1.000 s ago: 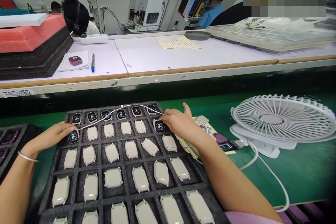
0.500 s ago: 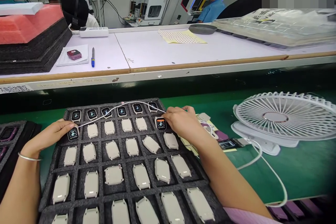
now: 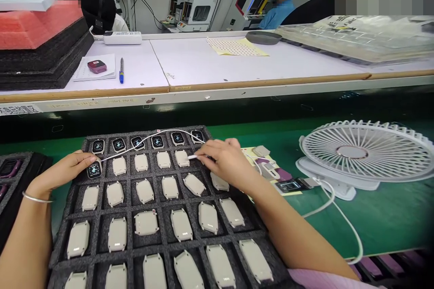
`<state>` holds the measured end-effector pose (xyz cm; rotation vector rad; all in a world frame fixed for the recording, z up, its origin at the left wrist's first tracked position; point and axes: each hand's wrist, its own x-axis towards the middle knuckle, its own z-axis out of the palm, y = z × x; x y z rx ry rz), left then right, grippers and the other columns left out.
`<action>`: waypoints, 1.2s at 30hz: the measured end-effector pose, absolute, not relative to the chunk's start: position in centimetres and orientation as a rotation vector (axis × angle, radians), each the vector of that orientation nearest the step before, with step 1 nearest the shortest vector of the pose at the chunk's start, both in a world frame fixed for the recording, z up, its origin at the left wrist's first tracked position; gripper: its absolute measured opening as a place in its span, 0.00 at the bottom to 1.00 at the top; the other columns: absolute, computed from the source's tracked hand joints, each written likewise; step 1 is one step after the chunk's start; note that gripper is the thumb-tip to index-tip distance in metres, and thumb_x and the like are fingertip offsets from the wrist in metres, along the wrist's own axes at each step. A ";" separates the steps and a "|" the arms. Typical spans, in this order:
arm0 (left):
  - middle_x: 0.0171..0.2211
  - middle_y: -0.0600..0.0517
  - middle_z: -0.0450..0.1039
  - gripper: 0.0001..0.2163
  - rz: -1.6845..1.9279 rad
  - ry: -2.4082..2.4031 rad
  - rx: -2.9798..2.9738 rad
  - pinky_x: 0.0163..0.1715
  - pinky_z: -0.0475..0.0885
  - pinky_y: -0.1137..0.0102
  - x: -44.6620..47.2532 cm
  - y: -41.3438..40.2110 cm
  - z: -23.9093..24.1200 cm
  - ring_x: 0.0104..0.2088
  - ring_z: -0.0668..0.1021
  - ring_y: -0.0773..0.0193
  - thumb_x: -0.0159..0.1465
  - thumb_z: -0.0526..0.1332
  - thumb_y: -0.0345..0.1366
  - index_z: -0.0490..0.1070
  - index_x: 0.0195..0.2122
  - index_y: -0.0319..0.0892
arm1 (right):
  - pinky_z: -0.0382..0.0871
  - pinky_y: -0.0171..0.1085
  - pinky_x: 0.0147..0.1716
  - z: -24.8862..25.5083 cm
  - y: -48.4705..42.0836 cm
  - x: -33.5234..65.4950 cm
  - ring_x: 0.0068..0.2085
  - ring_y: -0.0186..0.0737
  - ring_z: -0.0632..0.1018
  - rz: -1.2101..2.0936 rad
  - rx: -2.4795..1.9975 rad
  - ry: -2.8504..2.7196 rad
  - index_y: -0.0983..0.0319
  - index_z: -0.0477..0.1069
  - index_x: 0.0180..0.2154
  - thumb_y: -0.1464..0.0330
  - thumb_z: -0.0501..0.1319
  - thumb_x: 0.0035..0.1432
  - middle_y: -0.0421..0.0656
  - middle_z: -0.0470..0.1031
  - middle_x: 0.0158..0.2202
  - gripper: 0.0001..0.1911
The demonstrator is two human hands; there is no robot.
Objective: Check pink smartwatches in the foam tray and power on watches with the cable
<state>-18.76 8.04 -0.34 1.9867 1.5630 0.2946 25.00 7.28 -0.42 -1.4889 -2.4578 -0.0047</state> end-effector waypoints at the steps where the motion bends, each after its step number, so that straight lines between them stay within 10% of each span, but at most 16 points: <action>1: 0.41 0.50 0.81 0.29 0.286 1.564 1.991 0.51 0.69 0.63 -18.8 8.0 -0.3 0.44 0.76 0.50 0.59 0.51 0.66 0.80 0.35 0.48 | 0.49 0.42 0.39 -0.7 7.1 24.6 0.39 0.41 0.75 0.013 -1.431 -2.499 0.59 0.77 0.36 0.70 0.55 0.66 0.44 0.80 0.36 0.12; 22: 0.37 0.50 0.78 0.09 0.575 1.826 2.018 0.40 0.65 0.65 -13.2 5.6 1.0 0.38 0.76 0.58 0.63 0.59 0.42 0.76 0.34 0.44 | 0.52 0.46 0.46 -2.8 10.1 23.3 0.40 0.44 0.75 -0.020 -1.440 -2.665 0.59 0.78 0.37 0.72 0.52 0.63 0.45 0.76 0.35 0.14; 36: 0.38 0.44 0.80 0.12 -0.008 1.700 2.651 0.48 0.65 0.56 -9.3 6.3 2.0 0.43 0.78 0.48 0.59 0.64 0.38 0.74 0.43 0.40 | 0.44 0.50 0.54 -2.2 9.1 22.8 0.40 0.43 0.73 -0.101 -1.545 -2.659 0.61 0.77 0.33 0.75 0.52 0.63 0.44 0.75 0.36 0.15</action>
